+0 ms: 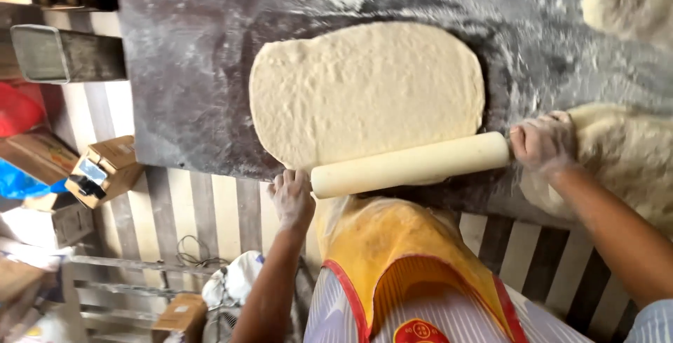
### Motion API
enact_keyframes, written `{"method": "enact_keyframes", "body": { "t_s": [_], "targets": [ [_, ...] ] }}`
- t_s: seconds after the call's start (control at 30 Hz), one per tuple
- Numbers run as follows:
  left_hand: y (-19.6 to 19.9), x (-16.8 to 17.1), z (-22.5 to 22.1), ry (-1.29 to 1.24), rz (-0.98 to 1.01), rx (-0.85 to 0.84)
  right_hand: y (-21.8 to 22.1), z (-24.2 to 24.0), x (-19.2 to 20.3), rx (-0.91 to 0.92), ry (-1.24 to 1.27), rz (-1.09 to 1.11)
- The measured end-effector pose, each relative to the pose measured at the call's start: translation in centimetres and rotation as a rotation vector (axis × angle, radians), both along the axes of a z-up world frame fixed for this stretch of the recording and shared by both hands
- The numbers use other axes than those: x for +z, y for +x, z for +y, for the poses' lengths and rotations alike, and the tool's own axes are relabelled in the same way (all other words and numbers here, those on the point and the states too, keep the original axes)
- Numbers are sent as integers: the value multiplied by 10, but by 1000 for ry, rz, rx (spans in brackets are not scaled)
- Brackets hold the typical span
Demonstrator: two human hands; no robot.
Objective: The person rolls a piece of dough flat on a floured wooden table using a rolling pin, then lifts and stretches the flattened dough into a black baking tray, pressing it to fit the corners. They repeat the process with a second dough piece, rolling it out and fitting it into another tray.
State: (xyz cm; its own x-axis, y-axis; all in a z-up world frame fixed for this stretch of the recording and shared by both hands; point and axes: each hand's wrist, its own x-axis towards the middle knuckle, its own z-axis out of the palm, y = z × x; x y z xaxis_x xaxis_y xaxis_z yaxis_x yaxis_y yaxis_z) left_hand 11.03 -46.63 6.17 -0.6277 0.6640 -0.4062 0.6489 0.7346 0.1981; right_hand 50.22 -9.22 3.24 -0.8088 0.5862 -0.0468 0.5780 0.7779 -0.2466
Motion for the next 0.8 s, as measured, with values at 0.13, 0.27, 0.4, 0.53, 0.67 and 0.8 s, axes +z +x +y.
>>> {"method": "enact_keyframes", "body": {
  "t_s": [0.13, 0.27, 0.4, 0.53, 0.67, 0.8],
  "targets": [
    [-41, -6, 45, -56, 33, -91, -30, 45, -19, -48, -63, -301],
    [-70, -30, 80, -11, 134, -81, -38, 60, -35, -203, 23, -324],
    [-76, -38, 75, -47, 239, -173, -36, 39, -38, -161, 176, 6],
    [-27, -27, 11, 22, 248, -173, 12, 2, -57, -208, 118, -79],
    [-20, 3, -3, -28, 14, -86, 12, -5, -48, -181, -2, -91],
    [-93, 23, 43, -195, 7, -176, -46, 12, -39, -321, -147, -375]
  ]
}}
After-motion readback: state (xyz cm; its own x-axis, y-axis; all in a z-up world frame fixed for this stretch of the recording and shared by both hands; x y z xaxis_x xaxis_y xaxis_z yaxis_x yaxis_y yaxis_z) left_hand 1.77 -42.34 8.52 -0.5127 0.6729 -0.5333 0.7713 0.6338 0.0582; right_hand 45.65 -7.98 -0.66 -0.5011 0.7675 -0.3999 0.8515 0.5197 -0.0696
